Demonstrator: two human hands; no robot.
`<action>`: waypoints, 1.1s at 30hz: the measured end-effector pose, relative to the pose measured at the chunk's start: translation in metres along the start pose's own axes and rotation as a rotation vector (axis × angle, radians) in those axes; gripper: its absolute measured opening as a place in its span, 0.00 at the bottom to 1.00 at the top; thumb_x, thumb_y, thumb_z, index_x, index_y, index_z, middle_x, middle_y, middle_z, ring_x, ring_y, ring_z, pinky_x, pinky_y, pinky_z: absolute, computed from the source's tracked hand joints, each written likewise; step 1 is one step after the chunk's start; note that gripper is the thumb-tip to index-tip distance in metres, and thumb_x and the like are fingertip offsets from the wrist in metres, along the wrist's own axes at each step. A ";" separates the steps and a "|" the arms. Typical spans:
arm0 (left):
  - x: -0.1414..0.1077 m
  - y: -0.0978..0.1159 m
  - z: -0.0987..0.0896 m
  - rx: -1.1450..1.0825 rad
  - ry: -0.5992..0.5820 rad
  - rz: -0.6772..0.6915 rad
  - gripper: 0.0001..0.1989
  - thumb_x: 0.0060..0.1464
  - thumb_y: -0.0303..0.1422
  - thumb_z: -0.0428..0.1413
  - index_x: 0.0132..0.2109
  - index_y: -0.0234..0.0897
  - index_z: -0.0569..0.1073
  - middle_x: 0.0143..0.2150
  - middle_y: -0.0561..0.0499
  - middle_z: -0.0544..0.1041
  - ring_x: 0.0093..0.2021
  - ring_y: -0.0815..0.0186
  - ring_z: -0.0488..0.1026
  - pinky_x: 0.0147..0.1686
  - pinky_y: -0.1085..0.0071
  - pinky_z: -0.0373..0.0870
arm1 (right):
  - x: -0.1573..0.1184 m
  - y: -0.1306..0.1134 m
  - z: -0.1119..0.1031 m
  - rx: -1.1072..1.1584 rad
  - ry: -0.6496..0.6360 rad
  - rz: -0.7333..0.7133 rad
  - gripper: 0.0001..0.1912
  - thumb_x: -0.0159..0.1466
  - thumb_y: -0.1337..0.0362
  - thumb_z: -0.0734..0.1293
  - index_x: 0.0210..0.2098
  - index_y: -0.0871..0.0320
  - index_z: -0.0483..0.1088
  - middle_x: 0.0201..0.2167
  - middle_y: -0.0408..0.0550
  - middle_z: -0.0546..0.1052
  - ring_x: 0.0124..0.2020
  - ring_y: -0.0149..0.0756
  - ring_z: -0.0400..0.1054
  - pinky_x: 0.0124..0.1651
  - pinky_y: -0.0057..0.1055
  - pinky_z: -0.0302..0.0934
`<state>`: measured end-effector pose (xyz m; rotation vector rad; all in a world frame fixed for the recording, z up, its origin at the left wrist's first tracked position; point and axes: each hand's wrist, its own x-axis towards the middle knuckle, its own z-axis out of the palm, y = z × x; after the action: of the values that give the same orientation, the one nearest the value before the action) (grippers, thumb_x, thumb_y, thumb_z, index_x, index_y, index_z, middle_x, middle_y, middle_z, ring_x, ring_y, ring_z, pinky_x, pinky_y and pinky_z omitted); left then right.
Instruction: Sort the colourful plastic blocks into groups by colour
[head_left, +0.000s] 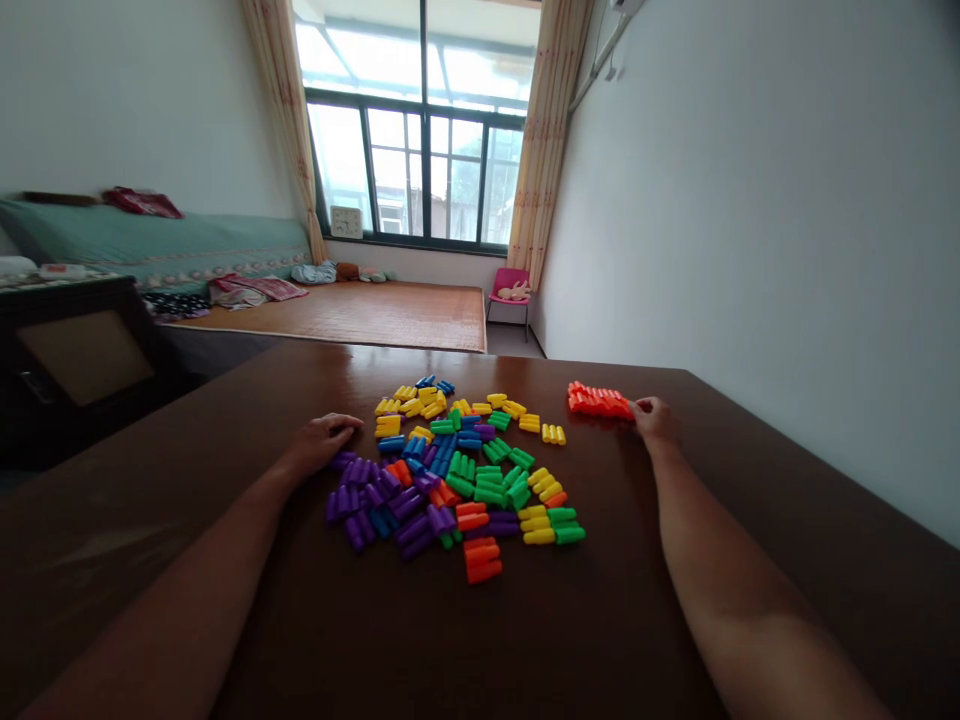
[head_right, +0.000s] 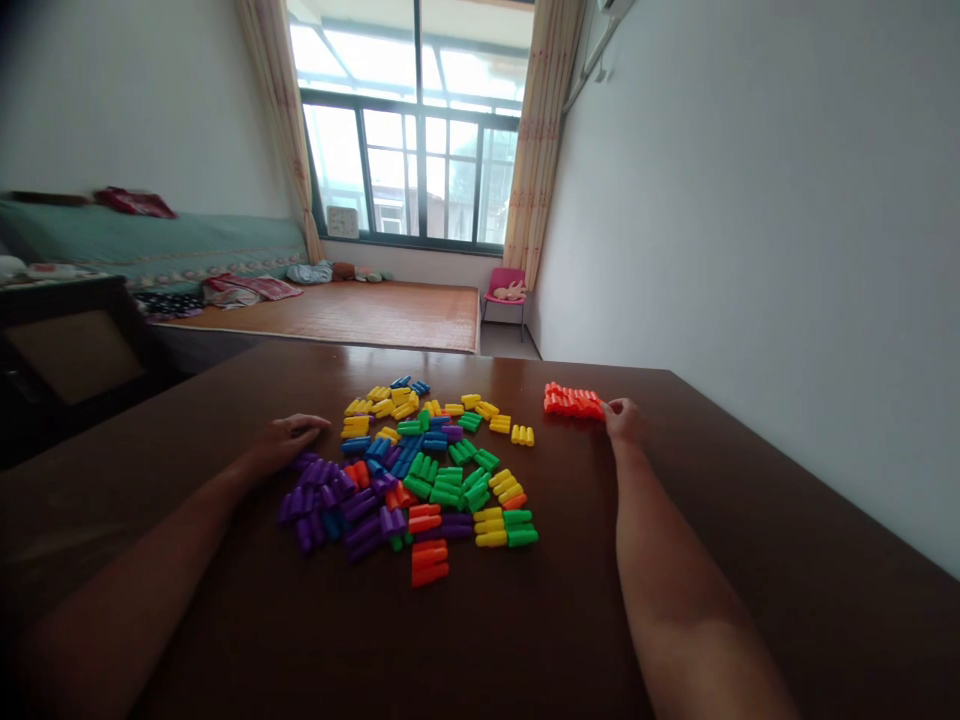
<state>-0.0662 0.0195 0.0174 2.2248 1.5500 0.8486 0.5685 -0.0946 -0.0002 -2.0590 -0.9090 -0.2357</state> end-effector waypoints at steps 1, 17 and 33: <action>0.000 0.000 0.000 0.004 0.000 0.002 0.20 0.45 0.47 0.52 0.39 0.44 0.80 0.46 0.50 0.81 0.47 0.56 0.75 0.48 0.67 0.70 | -0.001 -0.004 -0.001 -0.018 0.004 -0.013 0.13 0.54 0.53 0.67 0.29 0.57 0.72 0.30 0.53 0.76 0.30 0.40 0.67 0.37 0.39 0.63; -0.005 0.008 0.000 0.034 -0.015 0.032 0.19 0.50 0.43 0.51 0.41 0.41 0.80 0.46 0.49 0.80 0.47 0.58 0.76 0.48 0.67 0.70 | -0.127 -0.210 -0.038 0.336 -1.179 -0.877 0.12 0.59 0.55 0.68 0.38 0.55 0.77 0.32 0.44 0.79 0.31 0.34 0.70 0.35 0.30 0.64; -0.004 0.000 0.007 0.046 -0.013 0.045 0.17 0.52 0.39 0.51 0.42 0.40 0.80 0.46 0.49 0.80 0.46 0.60 0.75 0.47 0.68 0.70 | -0.219 -0.230 -0.019 0.095 -0.931 -1.300 0.20 0.65 0.53 0.64 0.56 0.49 0.66 0.54 0.49 0.72 0.55 0.45 0.60 0.52 0.42 0.55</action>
<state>-0.0631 0.0166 0.0110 2.3015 1.5338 0.8166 0.2580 -0.1369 0.0557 -1.1155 -2.6646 0.1332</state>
